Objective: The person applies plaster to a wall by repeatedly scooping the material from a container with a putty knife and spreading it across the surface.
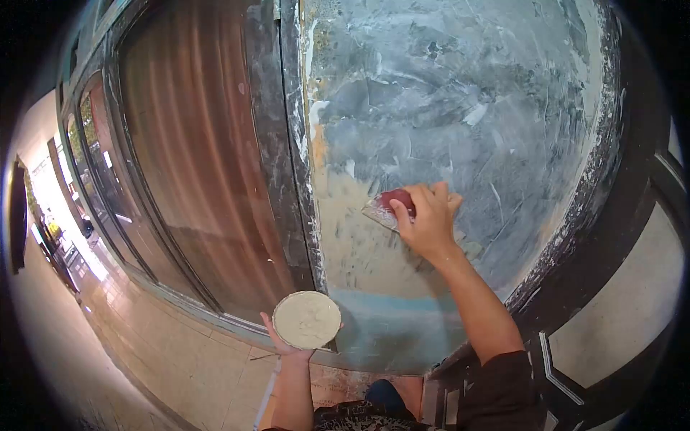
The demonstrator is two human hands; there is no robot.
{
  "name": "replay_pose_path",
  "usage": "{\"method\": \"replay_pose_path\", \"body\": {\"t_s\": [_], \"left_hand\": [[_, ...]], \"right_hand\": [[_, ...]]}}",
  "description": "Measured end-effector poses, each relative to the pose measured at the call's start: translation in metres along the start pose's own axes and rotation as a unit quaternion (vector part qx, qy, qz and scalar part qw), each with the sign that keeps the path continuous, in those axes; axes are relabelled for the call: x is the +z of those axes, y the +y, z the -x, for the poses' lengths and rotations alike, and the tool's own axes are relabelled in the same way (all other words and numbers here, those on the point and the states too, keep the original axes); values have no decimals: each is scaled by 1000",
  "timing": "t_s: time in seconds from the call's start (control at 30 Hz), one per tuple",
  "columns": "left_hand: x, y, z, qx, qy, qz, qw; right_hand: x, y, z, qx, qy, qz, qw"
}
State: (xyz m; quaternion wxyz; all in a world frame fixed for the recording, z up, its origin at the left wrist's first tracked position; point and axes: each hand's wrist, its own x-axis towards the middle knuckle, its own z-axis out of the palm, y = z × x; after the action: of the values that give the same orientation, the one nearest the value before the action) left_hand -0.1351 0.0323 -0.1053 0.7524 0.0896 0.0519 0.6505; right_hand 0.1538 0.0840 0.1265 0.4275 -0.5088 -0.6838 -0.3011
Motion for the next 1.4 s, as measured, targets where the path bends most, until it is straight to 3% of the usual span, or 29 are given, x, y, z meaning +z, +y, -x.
{"method": "replay_pose_path", "body": {"t_s": [0.07, 0.13, 0.2, 0.33, 0.4, 0.47, 0.53, 0.6, 0.73, 0.8, 0.87, 0.97, 1.07, 1.13, 1.2, 1.23, 1.27, 1.33, 1.4], "left_hand": [[6, -2, 1, -8, -12, -4, 1000], [4, -4, 1, 0, 25, 4, 1000], [2, -4, 2, -5, 21, 5, 1000], [-8, -2, -2, 4, -2, -5, 1000], [-5, -3, 2, -7, -6, -10, 1000], [-2, -4, 3, -25, -20, -10, 999], [-2, -5, 4, -30, -26, -8, 999], [-4, -7, 5, -36, -32, -8, 999], [-8, -4, 5, -27, -19, -5, 999], [-5, -3, 8, -33, -22, -2, 999], [2, -3, 9, -32, 4, -6, 999], [-4, -4, 7, -24, 10, -10, 1000], [26, -1, 15, -42, -38, 0, 998], [37, 1, 10, -34, -23, 11, 999], [50, 4, 7, -28, -8, 22, 999], [59, 5, 7, -26, -17, 14, 999], [66, 6, 4, -26, -26, 5, 999], [76, 9, -4, -28, -50, -5, 998], [89, 13, -9, -49, -100, 9, 994]], "right_hand": [[4, 6, -7, -2, -5, 24, 1000], [4, 13, -21, 61, 115, -4, 992], [-3, 13, -24, 96, 113, -23, 989], [-1, 1, -10, 30, 103, -28, 994], [9, -1, -2, -26, 13, 15, 999], [7, 1, -11, -12, -1, 11, 1000], [6, 9, -26, 36, 107, -1, 994], [1, 10, -30, 72, 131, -11, 989], [1, -2, -19, 38, 107, -37, 993], [5, -8, -11, -29, -19, -15, 999], [8, -7, -15, -32, -35, 6, 999], [4, 1, -38, 31, 116, -36, 992], [-17, -1, -50, 94, 115, -98, 984], [-22, -3, -46, 89, 99, -152, 979], [-29, -10, -37, -67, -58, -290, 953], [-38, -19, -36, -146, -114, -195, 963], [-39, -24, -31, -144, -114, -194, 964], [-40, -33, -24, -287, -174, -169, 927], [-51, -46, -17, -307, -182, -148, 922]]}}
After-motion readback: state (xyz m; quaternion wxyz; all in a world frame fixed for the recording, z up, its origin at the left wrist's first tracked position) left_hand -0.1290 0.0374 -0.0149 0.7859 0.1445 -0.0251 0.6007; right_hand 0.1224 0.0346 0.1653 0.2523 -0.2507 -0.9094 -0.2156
